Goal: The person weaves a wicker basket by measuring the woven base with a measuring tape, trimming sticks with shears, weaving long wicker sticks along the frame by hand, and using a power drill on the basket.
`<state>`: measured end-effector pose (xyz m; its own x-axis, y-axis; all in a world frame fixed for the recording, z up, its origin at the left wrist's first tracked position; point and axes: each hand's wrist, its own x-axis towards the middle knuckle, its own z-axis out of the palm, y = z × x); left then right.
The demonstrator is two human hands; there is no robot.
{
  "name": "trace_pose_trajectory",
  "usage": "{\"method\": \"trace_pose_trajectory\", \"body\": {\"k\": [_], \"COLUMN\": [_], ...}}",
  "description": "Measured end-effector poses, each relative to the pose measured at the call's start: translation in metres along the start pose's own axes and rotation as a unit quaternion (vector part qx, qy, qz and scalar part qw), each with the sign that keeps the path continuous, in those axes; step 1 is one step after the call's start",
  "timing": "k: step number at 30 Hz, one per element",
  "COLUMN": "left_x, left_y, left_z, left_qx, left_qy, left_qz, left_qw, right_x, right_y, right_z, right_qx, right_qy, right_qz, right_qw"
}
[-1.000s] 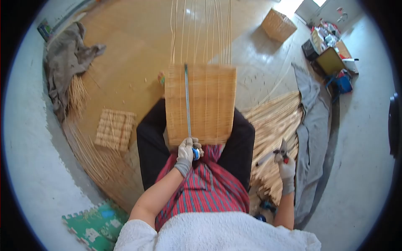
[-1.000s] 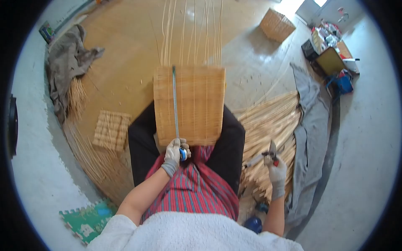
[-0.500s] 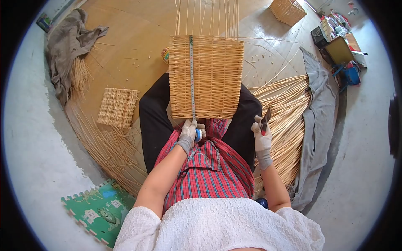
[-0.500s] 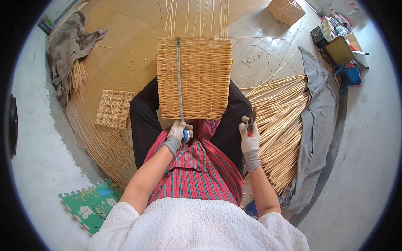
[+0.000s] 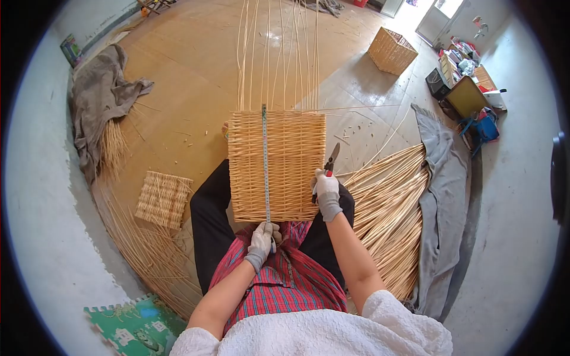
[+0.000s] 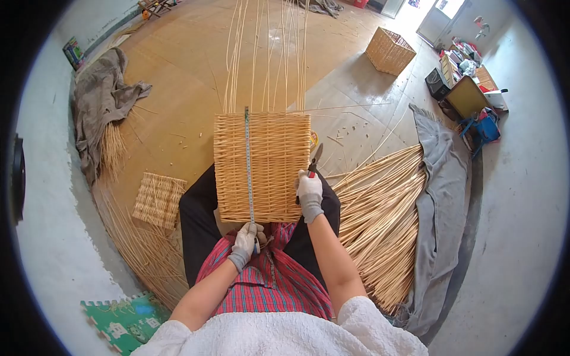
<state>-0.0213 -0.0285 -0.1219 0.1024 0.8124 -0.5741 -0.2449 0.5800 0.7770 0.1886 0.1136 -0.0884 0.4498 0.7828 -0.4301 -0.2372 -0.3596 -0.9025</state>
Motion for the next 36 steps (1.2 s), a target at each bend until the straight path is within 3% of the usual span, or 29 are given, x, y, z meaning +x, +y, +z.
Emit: {"method": "trace_pose_trajectory", "body": {"k": [2, 7, 9, 11, 13, 15, 18, 20, 25, 29, 30, 31, 36], "left_x": [0.006, 0.004, 0.014, 0.024, 0.037, 0.033, 0.031, 0.034, 0.028, 0.020, 0.022, 0.020, 0.018], "left_y": [-0.004, -0.005, -0.015, -0.026, -0.031, -0.023, -0.022, -0.024, -0.023, -0.022, -0.027, -0.027, -0.030], "left_z": [0.001, 0.009, 0.008, 0.012, 0.011, 0.018, 0.019, 0.017, 0.020, 0.029, 0.030, 0.032, 0.042], "left_qx": [0.013, 0.032, 0.047, -0.053, -0.037, -0.041, -0.065, -0.080, -0.077, 0.061, 0.055, 0.052, 0.070], "left_qy": [-0.014, -0.026, -0.039, -0.036, -0.044, -0.046, -0.039, -0.039, -0.021, -0.002, -0.021, -0.039, -0.056], "left_qz": [-0.005, -0.041, -0.024, -0.056, -0.079, -0.091, -0.104, -0.109, -0.089, 0.035, 0.033, 0.029, -0.022], "left_qw": [1.000, 0.998, 0.998, 0.996, 0.995, 0.994, 0.992, 0.990, 0.993, 0.998, 0.998, 0.997, 0.996], "right_x": [-0.005, -0.010, -0.018, -0.009, -0.019, 0.000, -0.008, -0.013, -0.012, 0.005, 0.009, 0.016, 0.002], "right_y": [0.010, -0.004, -0.011, -0.003, -0.019, -0.001, -0.002, -0.009, -0.006, 0.015, 0.019, 0.029, 0.023], "right_z": [0.002, 0.003, 0.004, 0.001, 0.005, 0.005, 0.004, 0.000, -0.003, -0.005, -0.008, -0.004, -0.008], "right_qx": [-0.061, -0.085, -0.092, -0.117, -0.138, -0.122, -0.018, -0.034, -0.035, -0.084, -0.154, -0.153, -0.167], "right_qy": [0.029, 0.015, 0.015, 0.012, 0.002, 0.037, 0.000, -0.010, -0.035, -0.008, -0.002, 0.029, 0.013], "right_qz": [-0.113, -0.056, -0.081, -0.091, -0.062, -0.097, -0.075, -0.074, -0.059, -0.106, -0.088, -0.163, -0.113], "right_qw": [0.991, 0.995, 0.992, 0.989, 0.988, 0.987, 0.997, 0.997, 0.997, 0.991, 0.984, 0.974, 0.979]}}
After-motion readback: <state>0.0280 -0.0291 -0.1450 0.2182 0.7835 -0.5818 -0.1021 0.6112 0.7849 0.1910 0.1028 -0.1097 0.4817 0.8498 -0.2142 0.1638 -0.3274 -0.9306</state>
